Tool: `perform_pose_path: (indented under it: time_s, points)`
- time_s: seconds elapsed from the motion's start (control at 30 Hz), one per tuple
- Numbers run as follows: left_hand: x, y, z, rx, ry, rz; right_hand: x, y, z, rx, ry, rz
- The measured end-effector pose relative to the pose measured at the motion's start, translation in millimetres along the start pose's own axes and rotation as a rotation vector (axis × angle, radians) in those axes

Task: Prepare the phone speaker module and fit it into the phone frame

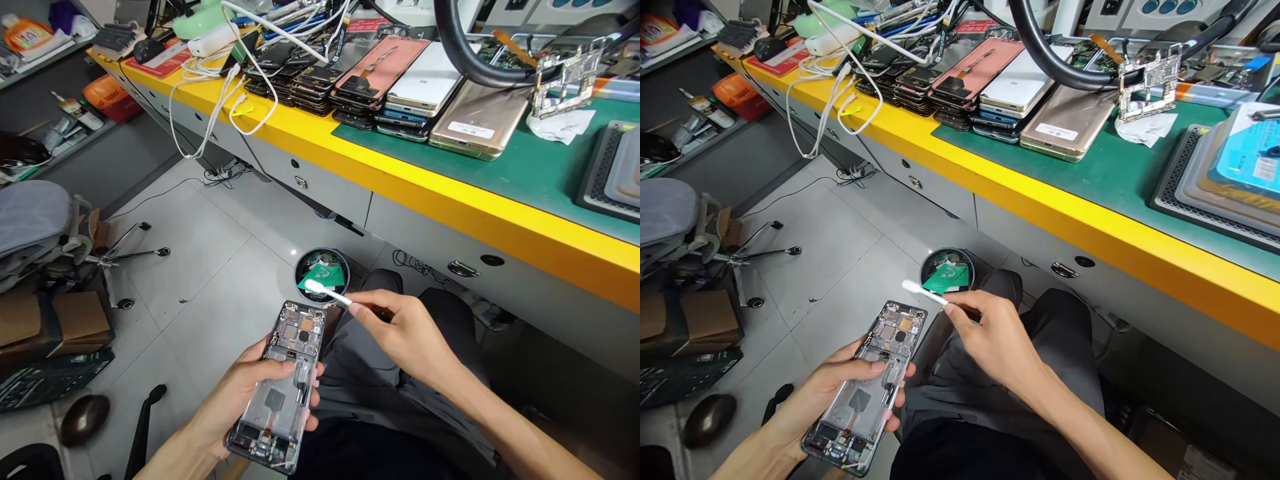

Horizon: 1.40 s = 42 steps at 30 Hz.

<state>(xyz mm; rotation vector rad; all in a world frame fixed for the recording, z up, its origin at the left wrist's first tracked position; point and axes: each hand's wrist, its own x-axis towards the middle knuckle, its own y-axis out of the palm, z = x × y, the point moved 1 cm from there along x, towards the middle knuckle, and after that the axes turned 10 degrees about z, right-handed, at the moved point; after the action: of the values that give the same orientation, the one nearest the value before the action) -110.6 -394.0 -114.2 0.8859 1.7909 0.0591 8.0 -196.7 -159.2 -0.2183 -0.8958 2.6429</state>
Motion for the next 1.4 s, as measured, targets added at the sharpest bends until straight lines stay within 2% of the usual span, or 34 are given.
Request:
perform_pose_path:
  time_s: [0.13, 0.27, 0.5, 0.67, 0.77, 0.9, 0.97, 1.1, 1.17, 1.3, 1.4]
  points:
    - [-0.9, 0.4, -0.4, -0.002, -0.006, 0.0, -0.1, 3.5, 5.4, 0.076, 0.009, 0.171]
    - [0.6, 0.6, 1.6, -0.007, -0.003, 0.007, -1.6, 12.1, 3.2, 0.022, -0.025, 0.177]
    - [4.6, 0.6, -0.4, -0.009, 0.032, 0.027, -6.5, 29.7, -7.1, -0.243, -0.174, -0.062]
    - [0.0, 6.3, -12.1, -0.004, 0.064, 0.047, -5.0, 31.2, -10.1, -0.277, -0.246, -0.242]
    - [-4.2, 10.3, -17.8, 0.002, 0.071, 0.067, -3.2, 26.5, -12.9, -0.219, -0.218, -0.322]
    - [-9.1, 13.4, -18.6, 0.007, 0.058, 0.09, 0.6, 11.4, -13.7, -0.034, -0.072, -0.428]
    - [-11.1, 13.8, -16.9, 0.01, 0.064, 0.091, 3.7, 3.5, -9.6, 0.097, 0.003, -0.355]
    - [-14.1, 10.5, -11.5, 0.042, 0.071, 0.102, 8.5, -7.8, 4.6, 0.331, 0.109, 0.007]
    - [-14.8, 5.8, -8.4, 0.11, 0.094, 0.133, 8.7, -13.8, 10.8, 0.412, 0.149, 0.136]
    - [-14.1, -6.6, -3.6, 0.31, 0.18, 0.226, 3.9, -31.5, 19.2, 0.508, 0.194, 0.261]
    - [-12.3, -12.3, -1.0, 0.381, 0.192, 0.232, -3.4, -42.7, 25.2, 0.519, 0.196, 0.324]
